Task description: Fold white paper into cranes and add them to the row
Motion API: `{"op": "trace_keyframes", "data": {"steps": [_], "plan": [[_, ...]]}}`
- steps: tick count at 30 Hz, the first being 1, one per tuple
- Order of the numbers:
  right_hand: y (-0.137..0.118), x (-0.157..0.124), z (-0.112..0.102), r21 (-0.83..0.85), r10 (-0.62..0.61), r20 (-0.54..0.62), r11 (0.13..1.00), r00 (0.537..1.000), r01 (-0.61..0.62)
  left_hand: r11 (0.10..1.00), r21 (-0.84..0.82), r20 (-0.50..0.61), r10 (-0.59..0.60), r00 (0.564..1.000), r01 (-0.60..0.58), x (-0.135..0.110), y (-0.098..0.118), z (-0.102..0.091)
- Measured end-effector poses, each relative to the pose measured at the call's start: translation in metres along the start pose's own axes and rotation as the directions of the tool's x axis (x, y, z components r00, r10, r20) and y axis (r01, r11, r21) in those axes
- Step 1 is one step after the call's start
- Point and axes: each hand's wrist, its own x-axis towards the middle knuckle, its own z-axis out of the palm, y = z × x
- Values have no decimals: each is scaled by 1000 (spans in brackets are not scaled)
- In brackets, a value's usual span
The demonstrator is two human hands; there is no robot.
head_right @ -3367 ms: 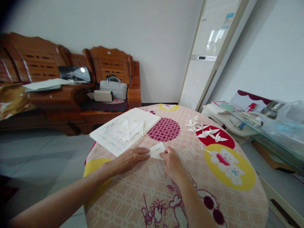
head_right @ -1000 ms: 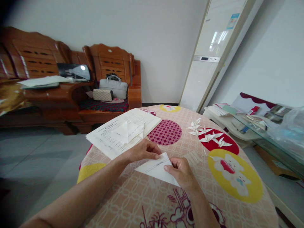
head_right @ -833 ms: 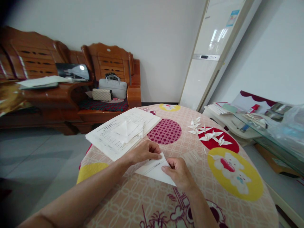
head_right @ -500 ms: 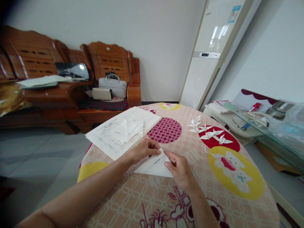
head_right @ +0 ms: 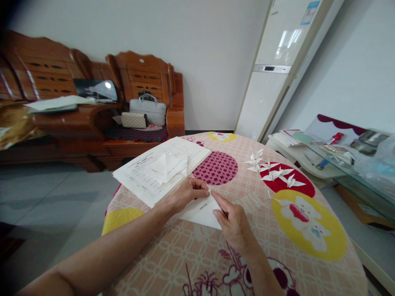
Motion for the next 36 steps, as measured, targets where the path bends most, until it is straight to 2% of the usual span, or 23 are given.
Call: {"op": "trace_keyframes", "data": {"steps": [12,20,29,36], "plan": [[-2,-1,1,-59,-31,29,998,999,32,999,38,-18,13,1000,-12,-1,0,-2],[-2,0,2,-170,-95,54,980,994,103,998,70,-39,-6,999,9,-1,2,-1],[0,1,4,-303,-198,60,930,978,207,994,112,-35,-6,999,10,0,-1,-3],[2,1,7,-485,-236,91,838,968,250,990,143,-8,-15,1000,16,0,-1,-5]]}}
